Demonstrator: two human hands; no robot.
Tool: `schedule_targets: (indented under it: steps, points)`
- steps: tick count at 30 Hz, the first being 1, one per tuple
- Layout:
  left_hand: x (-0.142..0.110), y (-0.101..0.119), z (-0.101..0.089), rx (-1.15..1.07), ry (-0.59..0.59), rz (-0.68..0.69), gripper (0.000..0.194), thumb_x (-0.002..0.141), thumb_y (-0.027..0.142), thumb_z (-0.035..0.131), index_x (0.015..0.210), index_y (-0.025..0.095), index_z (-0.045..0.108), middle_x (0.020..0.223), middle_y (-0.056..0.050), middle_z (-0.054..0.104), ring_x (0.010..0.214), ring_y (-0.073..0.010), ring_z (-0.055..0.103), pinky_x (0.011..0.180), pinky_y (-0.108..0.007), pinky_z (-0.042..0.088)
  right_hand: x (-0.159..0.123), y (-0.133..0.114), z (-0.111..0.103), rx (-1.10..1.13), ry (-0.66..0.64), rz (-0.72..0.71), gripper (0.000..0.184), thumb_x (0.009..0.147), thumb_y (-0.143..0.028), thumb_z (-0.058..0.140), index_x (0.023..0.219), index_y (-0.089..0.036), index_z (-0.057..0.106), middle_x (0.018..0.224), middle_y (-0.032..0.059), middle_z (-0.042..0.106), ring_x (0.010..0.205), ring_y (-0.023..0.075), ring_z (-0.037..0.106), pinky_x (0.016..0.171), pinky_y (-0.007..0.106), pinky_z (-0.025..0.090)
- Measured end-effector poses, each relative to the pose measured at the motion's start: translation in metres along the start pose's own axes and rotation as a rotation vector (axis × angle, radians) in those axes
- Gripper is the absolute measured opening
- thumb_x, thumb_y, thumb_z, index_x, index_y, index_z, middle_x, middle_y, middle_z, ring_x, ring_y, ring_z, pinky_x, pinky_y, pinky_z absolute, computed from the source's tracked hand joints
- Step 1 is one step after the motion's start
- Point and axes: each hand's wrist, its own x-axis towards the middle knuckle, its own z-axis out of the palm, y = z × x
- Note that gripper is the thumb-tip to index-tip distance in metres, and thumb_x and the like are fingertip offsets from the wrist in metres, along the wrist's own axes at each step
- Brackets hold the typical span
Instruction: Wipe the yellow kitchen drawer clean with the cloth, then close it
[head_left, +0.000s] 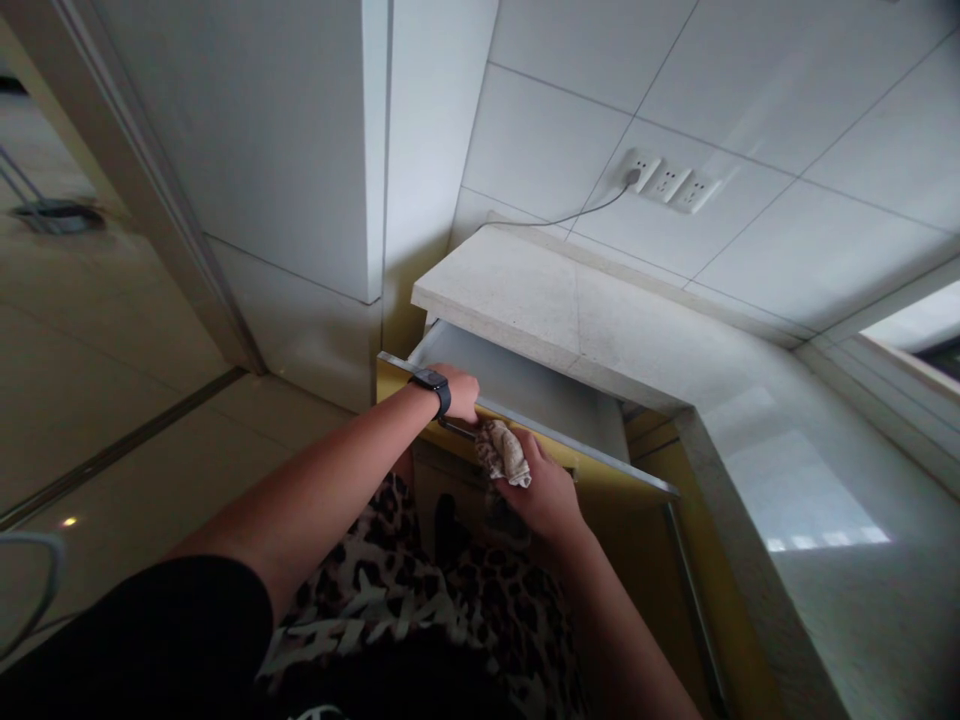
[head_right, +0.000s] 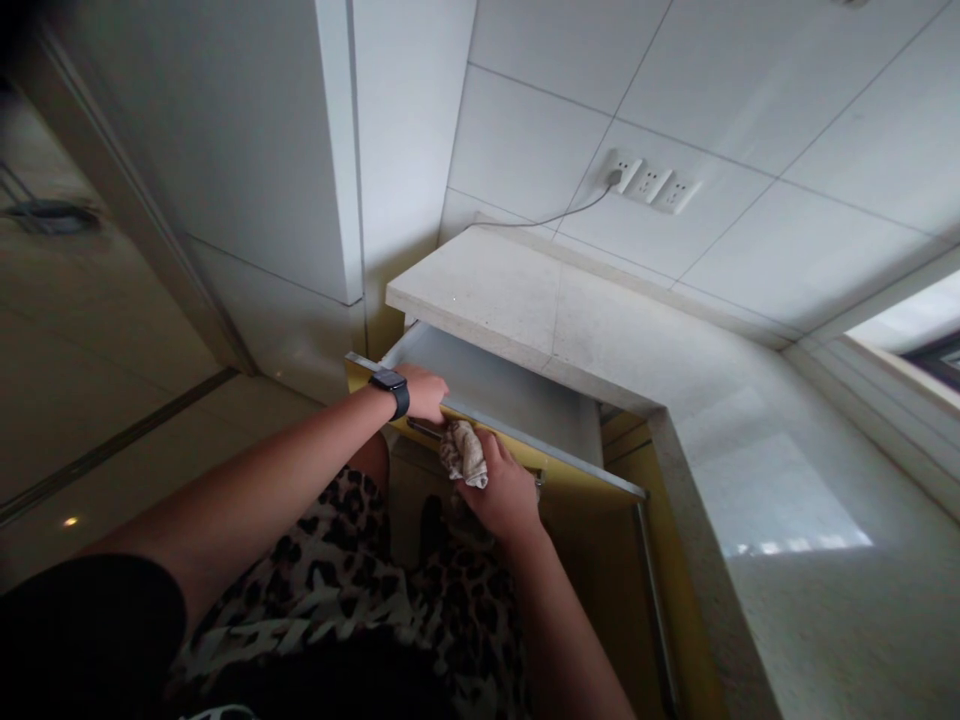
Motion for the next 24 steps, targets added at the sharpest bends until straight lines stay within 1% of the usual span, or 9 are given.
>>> schedule_targets:
  steps: [4, 7, 9, 10, 12, 15, 18, 21, 24]
  points:
    - [0.001, -0.001, 0.002, -0.008, -0.006, -0.002, 0.065, 0.065, 0.071, 0.063, 0.107, 0.024, 0.077, 0.112, -0.017, 0.074, 0.1, -0.0355, 0.068, 0.084, -0.044, 0.051, -0.008, 0.001, 0.001, 0.027, 0.087, -0.007, 0.055, 0.083, -0.036, 0.067, 0.133, -0.027, 0.047, 0.132, 0.0077, 0.059, 0.097, 0.0242, 0.065, 0.072, 0.032, 0.049]
    - [0.001, -0.002, 0.002, -0.014, -0.005, -0.005, 0.064, 0.064, 0.072, 0.064, 0.107, 0.025, 0.077, 0.112, -0.017, 0.074, 0.1, -0.0352, 0.068, 0.084, -0.044, 0.051, -0.012, 0.003, -0.005, 0.013, 0.145, 0.005, 0.057, 0.083, -0.039, 0.068, 0.135, -0.028, 0.048, 0.131, 0.0076, 0.057, 0.095, 0.0247, 0.065, 0.068, 0.033, 0.05]
    - [0.001, -0.002, 0.002, -0.02, -0.002, 0.0, 0.064, 0.065, 0.073, 0.064, 0.105, 0.024, 0.078, 0.111, -0.017, 0.074, 0.1, -0.0355, 0.068, 0.083, -0.044, 0.051, -0.014, 0.007, -0.012, 0.005, 0.192, -0.01, 0.06, 0.082, -0.04, 0.069, 0.137, -0.028, 0.049, 0.13, 0.0081, 0.057, 0.097, 0.0257, 0.065, 0.07, 0.034, 0.051]
    - [0.001, -0.003, 0.002, -0.02, 0.001, 0.003, 0.064, 0.065, 0.073, 0.064, 0.105, 0.024, 0.078, 0.111, -0.016, 0.074, 0.1, -0.0358, 0.068, 0.083, -0.044, 0.051, -0.015, 0.01, -0.016, 0.005, 0.223, -0.045, 0.061, 0.081, -0.041, 0.069, 0.137, -0.027, 0.049, 0.129, 0.0088, 0.057, 0.1, 0.0266, 0.064, 0.073, 0.036, 0.052]
    - [0.002, -0.003, 0.003, -0.018, -0.001, 0.0, 0.065, 0.065, 0.074, 0.064, 0.104, 0.024, 0.078, 0.112, -0.016, 0.074, 0.101, -0.0359, 0.068, 0.083, -0.044, 0.052, -0.016, 0.016, -0.024, -0.014, 0.299, -0.179, 0.062, 0.081, -0.039, 0.07, 0.138, -0.025, 0.049, 0.128, 0.0108, 0.056, 0.107, 0.0286, 0.061, 0.083, 0.04, 0.051]
    - [0.004, -0.003, 0.004, -0.007, -0.018, -0.02, 0.066, 0.064, 0.073, 0.066, 0.109, 0.026, 0.077, 0.113, -0.014, 0.074, 0.101, -0.0344, 0.068, 0.084, -0.043, 0.052, -0.014, 0.023, -0.037, -0.089, 0.426, -0.386, 0.056, 0.087, -0.032, 0.066, 0.139, -0.026, 0.049, 0.125, 0.0116, 0.056, 0.109, 0.0296, 0.056, 0.092, 0.046, 0.045]
    - [0.005, -0.003, 0.004, 0.004, -0.024, -0.032, 0.068, 0.064, 0.071, 0.066, 0.115, 0.028, 0.075, 0.116, -0.013, 0.073, 0.102, -0.0336, 0.068, 0.084, -0.042, 0.052, -0.011, 0.025, -0.044, -0.086, 0.559, -0.399, 0.054, 0.09, -0.026, 0.063, 0.142, -0.03, 0.048, 0.126, 0.0107, 0.054, 0.111, 0.029, 0.053, 0.094, 0.046, 0.043]
    - [0.005, -0.002, 0.003, 0.002, -0.036, -0.033, 0.066, 0.065, 0.07, 0.066, 0.116, 0.028, 0.075, 0.117, -0.013, 0.073, 0.103, -0.0332, 0.067, 0.086, -0.042, 0.051, -0.006, 0.026, -0.039, 0.003, 0.635, -0.36, 0.061, 0.088, -0.028, 0.064, 0.145, -0.03, 0.043, 0.133, 0.0127, 0.047, 0.119, 0.031, 0.049, 0.097, 0.047, 0.043]
    - [0.003, -0.002, 0.001, -0.001, -0.043, -0.032, 0.064, 0.065, 0.072, 0.064, 0.109, 0.028, 0.077, 0.114, -0.013, 0.074, 0.101, -0.0328, 0.068, 0.086, -0.042, 0.05, -0.001, 0.026, -0.023, -0.03, 0.567, -0.367, 0.063, 0.085, -0.033, 0.068, 0.143, -0.027, 0.044, 0.141, 0.0156, 0.041, 0.125, 0.0342, 0.045, 0.102, 0.052, 0.037]
